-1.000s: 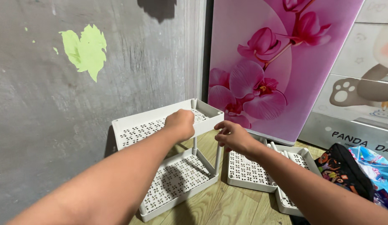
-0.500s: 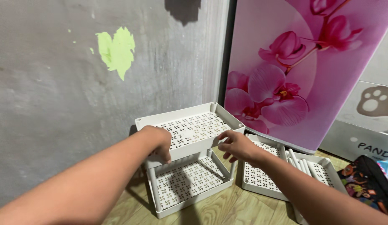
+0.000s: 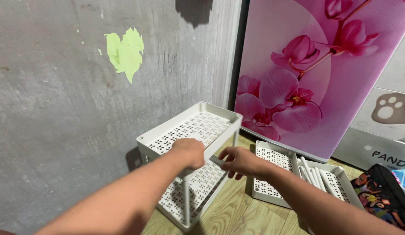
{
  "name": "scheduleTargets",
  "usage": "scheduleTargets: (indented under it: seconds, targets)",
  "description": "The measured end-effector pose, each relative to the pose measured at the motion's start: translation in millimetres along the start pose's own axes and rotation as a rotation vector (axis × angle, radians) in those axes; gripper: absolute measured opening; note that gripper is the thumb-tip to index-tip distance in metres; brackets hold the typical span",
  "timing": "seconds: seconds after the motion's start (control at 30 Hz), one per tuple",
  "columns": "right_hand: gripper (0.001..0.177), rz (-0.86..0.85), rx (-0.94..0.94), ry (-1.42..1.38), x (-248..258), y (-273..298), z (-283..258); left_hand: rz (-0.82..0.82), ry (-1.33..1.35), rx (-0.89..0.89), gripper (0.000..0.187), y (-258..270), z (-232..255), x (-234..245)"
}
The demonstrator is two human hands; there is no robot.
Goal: The person assembles a white plastic storage rack by inserting vertical poles into perforated trays and attaching horizontal crossbars. They connect multiple trays and poles to form a multi-tiered structure on the floor.
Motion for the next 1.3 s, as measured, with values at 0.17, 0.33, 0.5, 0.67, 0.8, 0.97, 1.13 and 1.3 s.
scheduleTargets:
  seconds: [0.17, 0.33, 0.5, 0.67, 0.8, 0.97, 1.13, 1.3]
  targets:
    - [0.043, -0.105, 0.077, 0.071, -17.3, 1.1, 7.9, 0.184, 0.333, 0.124, 0.043, -16.4, 13.3, -11.8]
    - [0.042, -0.131, 0.087, 0.109, -40.0, 5.2, 12.2, -0.035, 0.42, -0.127, 0.048, -39.3, 9.0, -22.5]
    - [0.035, -0.152, 0.062, -0.006, -54.9, 6.1, 6.8, -0.216, 0.181, -0.138, 0.041, -20.0, -13.7, -23.9]
    - [0.026, -0.107, 0.011, -0.167, -55.3, -1.6, 13.6, 0.013, 0.173, -0.172, 0.021, -1.1, -11.2, -2.0]
    - [0.023, -0.031, 0.024, -0.57, -36.8, -9.5, 27.7, 0.222, 0.235, -0.194, 0.026, 4.5, 5.5, 30.7]
    - [0.018, 0.025, 0.068, -0.655, -20.8, -15.0, 27.6, 0.404, 0.252, -0.169, 0.025, -3.4, 31.3, 65.2]
    - [0.02, 0.116, 0.057, -0.507, -11.5, -8.1, 20.4, 0.587, 0.182, -0.273, 0.024, -7.3, 52.0, 81.7]
    - [0.029, 0.053, -0.031, -0.922, 6.3, -9.9, 31.6, 0.566, 0.026, -0.301, 0.021, -4.9, 62.1, 82.8]
Point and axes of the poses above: each hand's wrist, its own y-axis away from the middle knuckle, its own x-axis out of the back of the hand, z = x × y, the point moved 5 cm from there along -y, towards the middle knuckle, and after that the axes turned 10 degrees about -x, right-handed, at the moved point
